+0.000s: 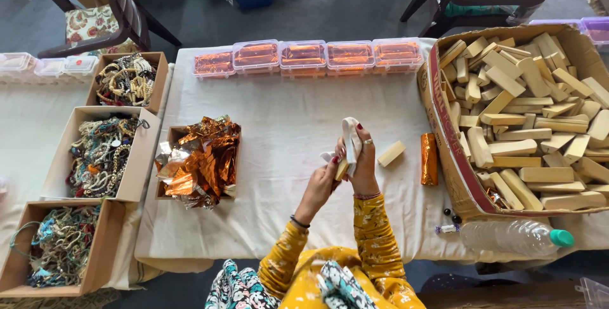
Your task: Wrapping wooden blocks in foil and a white cloth or paper for packaging.
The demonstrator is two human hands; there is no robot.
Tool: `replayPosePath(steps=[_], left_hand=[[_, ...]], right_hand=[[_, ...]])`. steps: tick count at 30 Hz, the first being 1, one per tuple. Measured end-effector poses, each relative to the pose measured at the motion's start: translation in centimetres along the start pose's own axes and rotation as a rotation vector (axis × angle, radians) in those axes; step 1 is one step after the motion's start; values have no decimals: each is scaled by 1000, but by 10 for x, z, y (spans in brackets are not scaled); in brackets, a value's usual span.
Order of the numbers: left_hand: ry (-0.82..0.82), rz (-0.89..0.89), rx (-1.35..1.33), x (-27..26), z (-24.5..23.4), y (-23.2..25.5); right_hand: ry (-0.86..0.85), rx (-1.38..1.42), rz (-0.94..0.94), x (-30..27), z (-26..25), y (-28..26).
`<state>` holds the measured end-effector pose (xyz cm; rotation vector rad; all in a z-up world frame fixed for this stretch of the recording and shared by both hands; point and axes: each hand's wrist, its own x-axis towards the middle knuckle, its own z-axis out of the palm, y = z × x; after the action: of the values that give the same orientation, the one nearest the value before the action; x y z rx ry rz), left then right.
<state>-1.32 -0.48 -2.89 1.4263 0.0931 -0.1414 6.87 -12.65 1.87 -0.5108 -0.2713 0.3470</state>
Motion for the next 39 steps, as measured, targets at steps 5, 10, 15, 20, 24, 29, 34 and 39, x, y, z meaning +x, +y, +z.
replayPosePath(steps=[5, 10, 15, 20, 24, 29, 34, 39], left_hand=[[424, 316, 748, -15, 20, 52], [432, 246, 732, 2, 6, 57], [530, 189, 825, 12, 7, 79], [430, 258, 936, -17, 22, 51], [463, 209, 936, 5, 9, 15], [579, 189, 838, 29, 0, 79], [446, 250, 1048, 13, 9, 22], [394, 605, 1262, 42, -31, -92]], right_hand=[[390, -190, -73, 6, 25, 5], [337, -198, -60, 3, 50, 7], [249, -393, -83, -2, 33, 38], [330, -342, -70, 0, 44, 13], [292, -362, 0, 12, -8, 37], [180, -480, -66, 8, -19, 69], [251, -452, -18, 9, 15, 23], [241, -366, 77, 9, 14, 18]])
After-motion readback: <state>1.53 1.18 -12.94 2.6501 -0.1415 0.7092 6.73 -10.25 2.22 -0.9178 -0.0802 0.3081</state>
